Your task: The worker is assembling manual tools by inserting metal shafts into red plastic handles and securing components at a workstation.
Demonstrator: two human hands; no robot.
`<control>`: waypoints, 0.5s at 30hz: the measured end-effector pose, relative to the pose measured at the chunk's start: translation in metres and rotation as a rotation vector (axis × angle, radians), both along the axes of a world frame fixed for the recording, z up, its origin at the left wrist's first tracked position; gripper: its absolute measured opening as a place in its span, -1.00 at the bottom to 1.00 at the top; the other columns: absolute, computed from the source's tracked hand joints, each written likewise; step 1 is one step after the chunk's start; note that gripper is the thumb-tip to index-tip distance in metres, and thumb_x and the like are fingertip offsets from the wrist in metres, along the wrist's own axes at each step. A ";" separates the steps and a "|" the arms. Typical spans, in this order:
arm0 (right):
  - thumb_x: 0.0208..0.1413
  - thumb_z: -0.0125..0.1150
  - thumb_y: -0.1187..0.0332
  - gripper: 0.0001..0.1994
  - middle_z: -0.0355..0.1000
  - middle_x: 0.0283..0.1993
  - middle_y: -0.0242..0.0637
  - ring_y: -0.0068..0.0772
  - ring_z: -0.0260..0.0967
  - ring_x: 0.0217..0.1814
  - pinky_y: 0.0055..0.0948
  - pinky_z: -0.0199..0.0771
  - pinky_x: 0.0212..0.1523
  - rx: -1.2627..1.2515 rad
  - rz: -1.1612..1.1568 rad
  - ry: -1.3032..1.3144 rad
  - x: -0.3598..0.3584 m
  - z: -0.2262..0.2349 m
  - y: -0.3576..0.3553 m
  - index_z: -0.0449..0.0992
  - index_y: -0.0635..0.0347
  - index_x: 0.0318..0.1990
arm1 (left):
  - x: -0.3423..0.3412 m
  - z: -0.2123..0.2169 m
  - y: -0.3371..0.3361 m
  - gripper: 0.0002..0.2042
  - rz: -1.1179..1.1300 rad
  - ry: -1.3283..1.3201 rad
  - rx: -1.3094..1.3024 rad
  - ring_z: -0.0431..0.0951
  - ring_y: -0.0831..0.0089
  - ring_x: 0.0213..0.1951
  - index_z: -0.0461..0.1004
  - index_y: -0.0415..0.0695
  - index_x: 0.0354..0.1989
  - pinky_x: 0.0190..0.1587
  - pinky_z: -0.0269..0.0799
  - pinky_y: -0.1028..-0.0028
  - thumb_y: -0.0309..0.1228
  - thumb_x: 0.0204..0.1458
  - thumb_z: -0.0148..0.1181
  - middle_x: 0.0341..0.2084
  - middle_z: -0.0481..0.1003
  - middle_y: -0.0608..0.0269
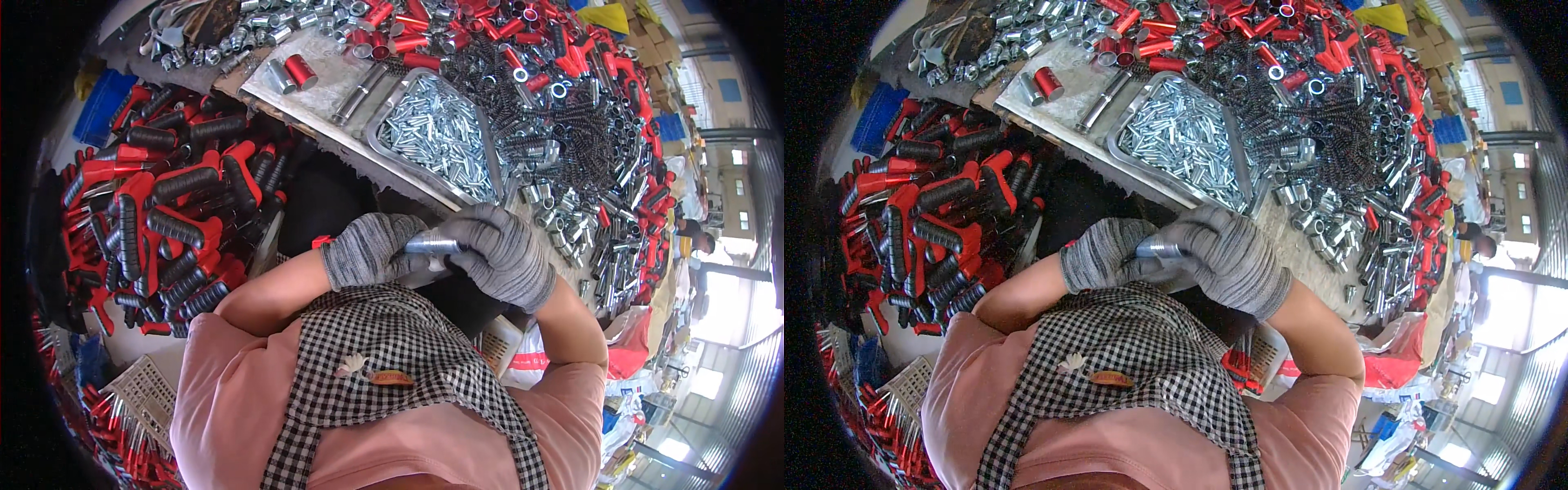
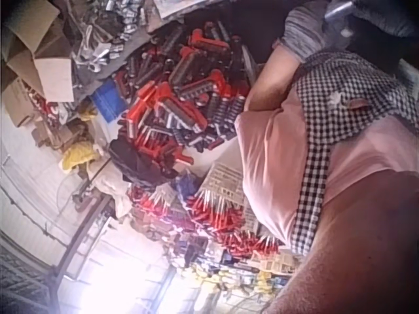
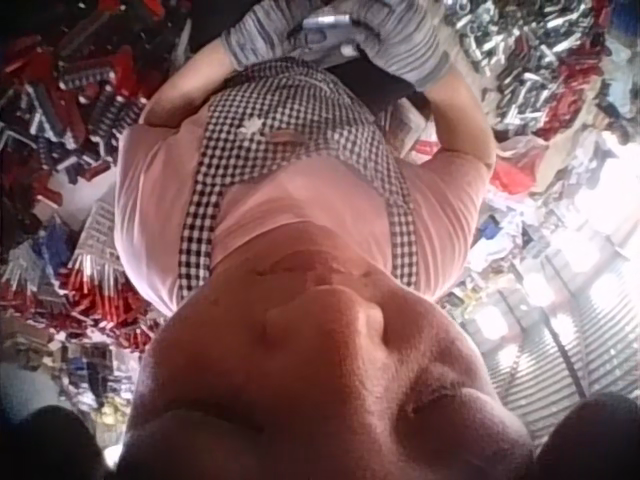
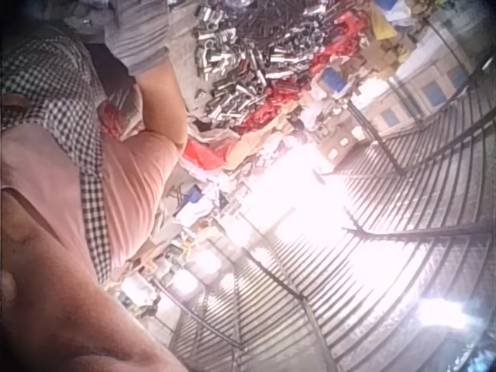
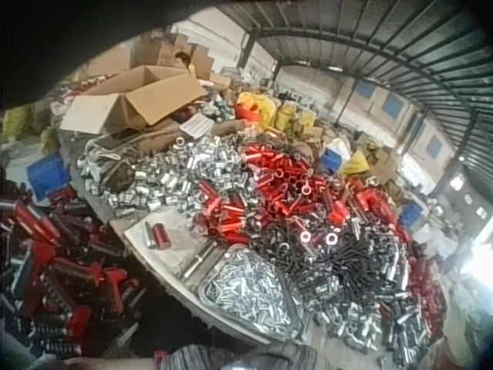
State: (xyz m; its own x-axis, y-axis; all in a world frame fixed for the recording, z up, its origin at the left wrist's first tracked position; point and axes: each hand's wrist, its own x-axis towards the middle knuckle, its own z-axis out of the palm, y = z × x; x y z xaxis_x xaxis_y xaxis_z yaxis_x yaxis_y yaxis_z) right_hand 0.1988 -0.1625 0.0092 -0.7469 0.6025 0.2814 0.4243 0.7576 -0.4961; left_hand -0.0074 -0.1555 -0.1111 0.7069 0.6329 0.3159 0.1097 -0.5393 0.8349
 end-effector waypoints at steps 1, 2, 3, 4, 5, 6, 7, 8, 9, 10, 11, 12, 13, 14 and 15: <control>-0.03 0.26 0.06 -0.57 0.46 -0.33 -0.03 -0.03 0.47 -0.35 -0.22 0.48 -0.33 -0.136 -0.178 -0.155 -0.003 0.011 -0.006 0.51 0.26 -0.18 | 0.002 0.000 -0.001 -0.58 0.001 0.000 -0.001 0.50 -0.04 -0.32 0.40 -0.23 -0.12 -0.24 0.44 0.17 -0.16 -0.06 0.17 -0.37 0.47 -0.07; -0.03 0.26 0.03 -0.55 0.46 -0.33 -0.02 -0.02 0.47 -0.36 -0.21 0.48 -0.33 -0.272 -0.356 -0.309 -0.005 0.020 -0.009 0.51 0.28 -0.20 | 0.005 -0.001 -0.004 -0.61 0.024 0.028 -0.017 0.53 0.05 -0.29 0.43 -0.21 -0.12 -0.19 0.45 0.24 -0.21 -0.06 0.21 -0.35 0.50 -0.01; -0.03 0.26 0.03 -0.55 0.46 -0.33 -0.02 -0.02 0.47 -0.36 -0.21 0.48 -0.33 -0.273 -0.364 -0.303 -0.007 0.025 -0.008 0.51 0.28 -0.20 | 0.006 -0.001 -0.005 -0.64 0.039 0.060 -0.031 0.55 0.13 -0.25 0.45 -0.19 -0.12 -0.15 0.47 0.30 -0.26 -0.06 0.24 -0.33 0.53 0.04; -0.09 0.28 -0.03 -0.52 0.46 -0.37 -0.08 -0.08 0.48 -0.36 -0.26 0.47 -0.33 -0.313 -0.398 -0.493 -0.009 0.029 -0.005 0.52 0.24 -0.22 | 0.006 0.000 -0.006 -0.64 0.031 0.065 -0.029 0.55 0.13 -0.25 0.45 -0.19 -0.12 -0.15 0.47 0.30 -0.26 -0.06 0.24 -0.33 0.53 0.04; -0.14 0.30 -0.09 -0.49 0.46 -0.41 -0.13 -0.14 0.49 -0.35 -0.30 0.47 -0.32 -0.354 -0.430 -0.684 -0.012 0.032 -0.003 0.53 0.21 -0.24 | 0.005 0.003 -0.008 -0.63 0.048 0.051 -0.023 0.55 0.13 -0.25 0.45 -0.18 -0.11 -0.14 0.47 0.30 -0.26 -0.07 0.25 -0.32 0.53 0.04; -0.14 0.30 -0.09 -0.49 0.46 -0.41 -0.13 -0.14 0.49 -0.35 -0.30 0.47 -0.32 -0.355 -0.435 -0.681 -0.014 0.037 -0.003 0.53 0.21 -0.24 | 0.005 0.004 -0.008 -0.62 0.070 0.035 -0.018 0.55 0.12 -0.25 0.45 -0.18 -0.10 -0.13 0.47 0.30 -0.25 -0.07 0.25 -0.31 0.53 0.04; -0.15 0.28 -0.15 -0.43 0.48 -0.39 -0.13 -0.13 0.49 -0.34 -0.29 0.47 -0.31 -0.344 -0.418 -0.739 -0.016 0.042 -0.002 0.52 0.21 -0.19 | 0.007 0.001 -0.007 -0.62 0.066 0.036 -0.017 0.55 0.12 -0.25 0.45 -0.18 -0.10 -0.13 0.47 0.30 -0.25 -0.07 0.25 -0.31 0.53 0.04; -0.16 0.26 -0.20 -0.37 0.49 -0.36 -0.13 -0.12 0.50 -0.33 -0.28 0.48 -0.30 -0.332 -0.400 -0.797 -0.017 0.044 -0.002 0.50 0.21 -0.15 | 0.008 -0.006 -0.007 -0.59 0.062 0.004 0.002 0.54 0.05 -0.28 0.42 -0.23 -0.09 -0.18 0.46 0.24 -0.26 -0.10 0.23 -0.32 0.51 -0.03; -0.16 0.26 -0.20 -0.37 0.49 -0.36 -0.13 -0.12 0.50 -0.33 -0.28 0.48 -0.30 -0.332 -0.400 -0.796 -0.015 0.042 -0.002 0.50 0.21 -0.15 | 0.009 -0.009 -0.007 -0.55 0.062 -0.028 0.021 0.52 -0.03 -0.31 0.38 -0.29 -0.08 -0.22 0.45 0.18 -0.27 -0.13 0.20 -0.33 0.49 -0.09; -0.19 0.28 -0.21 -0.33 0.50 -0.35 -0.14 -0.12 0.50 -0.32 -0.27 0.49 -0.28 -0.077 -0.376 -0.518 -0.010 0.037 -0.002 0.47 0.22 -0.09 | 0.008 -0.011 -0.008 -0.55 0.064 -0.027 0.021 0.52 -0.03 -0.31 0.38 -0.29 -0.08 -0.22 0.45 0.18 -0.27 -0.13 0.20 -0.33 0.49 -0.09; -0.21 0.30 -0.21 -0.28 0.51 -0.34 -0.16 -0.12 0.51 -0.31 -0.26 0.50 -0.26 0.171 -0.343 -0.235 -0.006 0.031 -0.003 0.44 0.22 -0.04 | 0.006 -0.011 -0.008 -0.55 0.065 -0.051 -0.002 0.52 -0.03 -0.30 0.38 -0.30 -0.08 -0.22 0.46 0.18 -0.27 -0.13 0.21 -0.33 0.49 -0.09; -0.21 0.30 -0.21 -0.28 0.51 -0.34 -0.16 -0.12 0.51 -0.31 -0.26 0.50 -0.26 0.172 -0.344 -0.235 -0.003 0.024 -0.004 0.44 0.22 -0.04 | 0.005 -0.012 -0.008 -0.55 0.063 -0.076 -0.024 0.53 -0.02 -0.30 0.38 -0.30 -0.08 -0.22 0.46 0.18 -0.28 -0.12 0.21 -0.33 0.50 -0.10; -0.19 0.32 -0.10 -0.33 0.51 -0.37 -0.18 -0.16 0.51 -0.34 -0.29 0.50 -0.28 0.140 -0.314 -0.189 0.001 0.016 -0.006 0.42 0.22 -0.01 | 0.005 -0.011 -0.007 -0.55 0.060 -0.075 -0.023 0.53 -0.02 -0.30 0.38 -0.30 -0.08 -0.22 0.46 0.18 -0.28 -0.12 0.21 -0.33 0.50 -0.10; -0.16 0.35 0.00 -0.37 0.51 -0.40 -0.20 -0.19 0.51 -0.38 -0.33 0.51 -0.30 0.108 -0.283 -0.142 0.004 0.010 -0.008 0.40 0.23 0.03 | 0.006 -0.009 -0.006 -0.56 0.061 -0.075 0.039 0.53 -0.02 -0.30 0.39 -0.30 -0.08 -0.22 0.47 0.19 -0.28 -0.12 0.21 -0.34 0.50 -0.10; -0.13 0.37 0.11 -0.40 0.51 -0.42 -0.22 -0.22 0.51 -0.41 -0.36 0.51 -0.32 0.076 -0.253 -0.095 0.006 0.007 -0.009 0.38 0.23 0.06 | 0.006 -0.008 -0.005 -0.56 0.060 -0.074 0.100 0.54 -0.02 -0.31 0.39 -0.30 -0.08 -0.22 0.47 0.19 -0.27 -0.11 0.21 -0.35 0.50 -0.09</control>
State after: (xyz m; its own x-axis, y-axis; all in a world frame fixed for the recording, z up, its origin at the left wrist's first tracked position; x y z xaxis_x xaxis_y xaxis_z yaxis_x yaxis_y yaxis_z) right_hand 0.2051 -0.1720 0.0167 -0.6004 0.7532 0.2686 0.6466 0.6549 -0.3912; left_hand -0.0011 -0.1609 -0.1193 0.6410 0.6361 0.4295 0.0843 -0.6146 0.7843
